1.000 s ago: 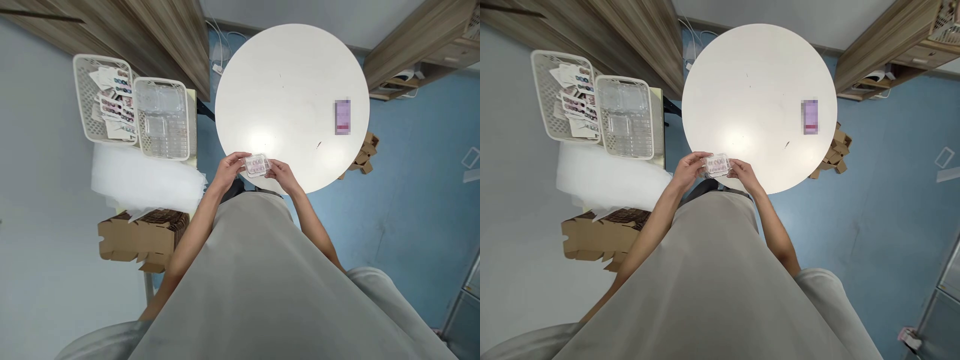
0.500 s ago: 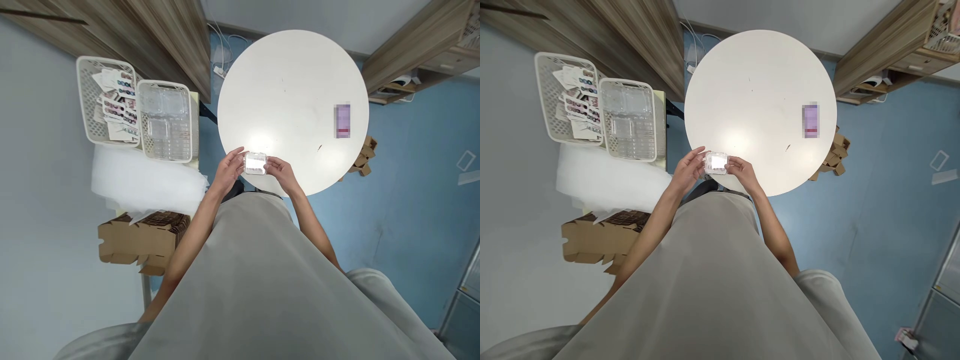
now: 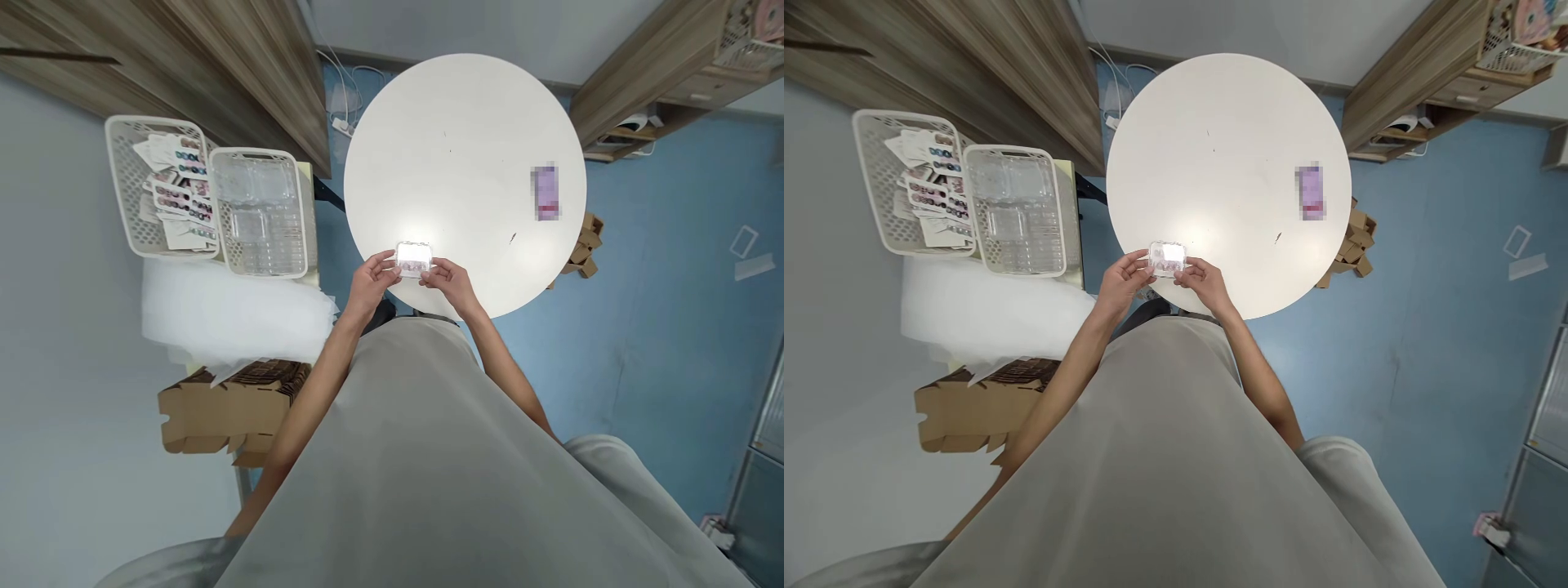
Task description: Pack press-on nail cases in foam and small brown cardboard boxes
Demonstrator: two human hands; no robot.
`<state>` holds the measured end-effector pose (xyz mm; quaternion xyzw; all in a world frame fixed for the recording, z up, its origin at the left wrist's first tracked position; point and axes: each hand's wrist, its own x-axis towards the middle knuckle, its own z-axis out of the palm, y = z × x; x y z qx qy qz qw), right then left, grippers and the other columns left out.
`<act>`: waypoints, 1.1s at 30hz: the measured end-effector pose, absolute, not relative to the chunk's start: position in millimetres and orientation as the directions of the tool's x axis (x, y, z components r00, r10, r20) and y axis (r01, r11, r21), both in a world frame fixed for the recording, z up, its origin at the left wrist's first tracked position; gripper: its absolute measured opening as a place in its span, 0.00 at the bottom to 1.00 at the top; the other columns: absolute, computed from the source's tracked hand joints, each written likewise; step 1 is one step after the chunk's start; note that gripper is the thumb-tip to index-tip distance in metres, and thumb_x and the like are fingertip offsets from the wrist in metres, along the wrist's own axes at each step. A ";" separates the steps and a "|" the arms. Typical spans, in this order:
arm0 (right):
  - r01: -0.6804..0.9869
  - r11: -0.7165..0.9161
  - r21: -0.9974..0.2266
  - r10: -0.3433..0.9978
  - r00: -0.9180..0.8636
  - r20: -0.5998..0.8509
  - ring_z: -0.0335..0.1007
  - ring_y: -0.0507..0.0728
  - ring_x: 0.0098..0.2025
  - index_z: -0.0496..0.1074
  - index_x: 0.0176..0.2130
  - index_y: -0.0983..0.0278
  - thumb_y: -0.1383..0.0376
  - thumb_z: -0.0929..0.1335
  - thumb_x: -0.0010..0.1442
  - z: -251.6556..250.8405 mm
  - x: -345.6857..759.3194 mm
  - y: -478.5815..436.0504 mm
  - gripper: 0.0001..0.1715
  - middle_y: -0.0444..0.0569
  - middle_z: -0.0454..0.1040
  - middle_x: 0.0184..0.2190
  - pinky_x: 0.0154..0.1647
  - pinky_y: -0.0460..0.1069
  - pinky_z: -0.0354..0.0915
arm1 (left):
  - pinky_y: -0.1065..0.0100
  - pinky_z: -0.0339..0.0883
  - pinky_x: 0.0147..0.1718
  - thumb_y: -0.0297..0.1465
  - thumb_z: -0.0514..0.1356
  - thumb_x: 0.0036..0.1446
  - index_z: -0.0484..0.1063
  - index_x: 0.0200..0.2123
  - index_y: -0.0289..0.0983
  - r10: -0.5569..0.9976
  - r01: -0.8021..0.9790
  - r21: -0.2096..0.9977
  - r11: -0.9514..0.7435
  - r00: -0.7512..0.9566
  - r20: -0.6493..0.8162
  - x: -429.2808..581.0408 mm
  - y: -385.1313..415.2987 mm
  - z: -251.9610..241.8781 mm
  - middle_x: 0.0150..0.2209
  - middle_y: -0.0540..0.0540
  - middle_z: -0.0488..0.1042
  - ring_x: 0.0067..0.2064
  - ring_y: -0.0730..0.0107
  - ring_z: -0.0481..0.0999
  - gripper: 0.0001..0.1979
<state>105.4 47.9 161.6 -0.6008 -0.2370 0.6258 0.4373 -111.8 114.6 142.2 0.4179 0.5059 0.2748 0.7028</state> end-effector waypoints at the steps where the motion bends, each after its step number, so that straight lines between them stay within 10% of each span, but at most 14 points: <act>1: -0.264 -0.500 -0.825 0.832 0.116 -0.542 0.86 0.61 0.43 0.79 0.54 0.60 0.37 0.85 0.48 160.6 104.1 47.3 0.46 0.48 0.86 0.40 0.53 0.57 0.79 | 0.53 0.80 0.57 0.47 0.75 0.60 0.77 0.63 0.39 0.814 0.039 0.869 0.493 0.331 -0.477 -111.7 114.2 141.6 0.56 0.37 0.82 0.59 0.53 0.83 0.32; 17: -0.214 -0.583 -0.784 0.790 0.080 -0.608 0.87 0.61 0.41 0.78 0.48 0.60 0.40 0.85 0.50 137.9 103.1 66.5 0.39 0.48 0.86 0.38 0.52 0.57 0.81 | 0.47 0.77 0.63 0.45 0.69 0.63 0.78 0.63 0.38 0.828 0.077 0.845 0.529 0.171 -0.534 -114.6 102.1 140.0 0.66 0.33 0.79 0.62 0.49 0.83 0.28; 33: -0.108 -0.715 -0.691 0.670 0.178 -0.721 0.81 0.51 0.33 0.73 0.46 0.61 0.66 0.79 0.66 36.9 96.3 183.4 0.14 0.42 0.81 0.34 0.44 0.47 0.79 | 0.47 0.79 0.60 0.58 0.72 0.57 0.79 0.58 0.40 0.775 0.021 0.781 0.624 -0.141 -0.615 -131.7 23.0 147.9 0.62 0.33 0.83 0.58 0.48 0.85 0.36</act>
